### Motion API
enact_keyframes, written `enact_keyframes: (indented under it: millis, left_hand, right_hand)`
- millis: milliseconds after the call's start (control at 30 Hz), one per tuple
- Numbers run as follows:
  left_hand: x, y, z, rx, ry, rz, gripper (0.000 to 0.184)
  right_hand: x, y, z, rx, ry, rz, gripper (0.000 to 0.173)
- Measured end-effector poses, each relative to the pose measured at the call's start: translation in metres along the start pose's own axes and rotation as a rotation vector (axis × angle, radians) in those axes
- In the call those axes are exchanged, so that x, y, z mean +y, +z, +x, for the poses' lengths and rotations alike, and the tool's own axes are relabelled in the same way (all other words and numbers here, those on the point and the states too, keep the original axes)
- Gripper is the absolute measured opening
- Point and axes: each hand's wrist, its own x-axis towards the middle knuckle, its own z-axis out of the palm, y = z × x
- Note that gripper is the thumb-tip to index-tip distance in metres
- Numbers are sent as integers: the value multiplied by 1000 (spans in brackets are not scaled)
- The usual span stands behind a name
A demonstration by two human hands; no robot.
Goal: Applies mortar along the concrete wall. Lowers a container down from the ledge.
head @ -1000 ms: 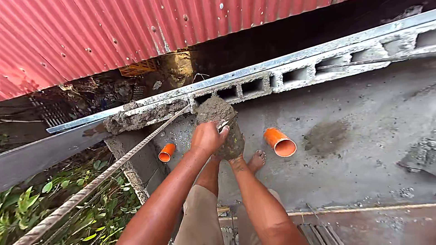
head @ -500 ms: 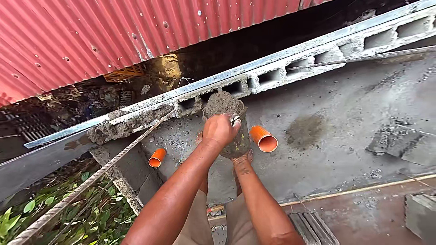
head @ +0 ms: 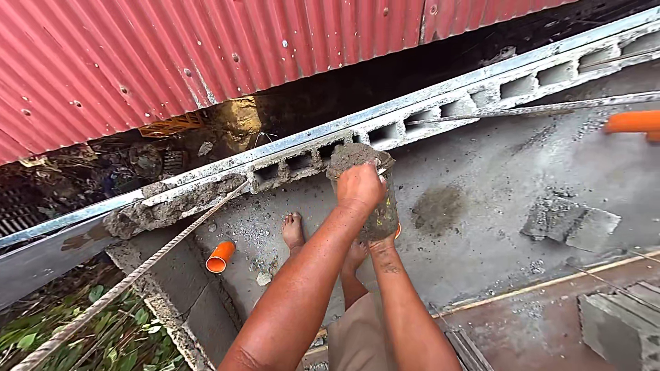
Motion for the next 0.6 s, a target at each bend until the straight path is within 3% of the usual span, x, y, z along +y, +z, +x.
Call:
enact_keyframes:
  millis: [333,600]
  left_hand:
    - [23,-7,2,-44,38,-56,42]
    - [-7,-32,-9,10,-100,-37,42]
  right_hand:
    - [-30,3,13,-22,-71,-15,84]
    - [5,29,-14,11,75,-8,83]
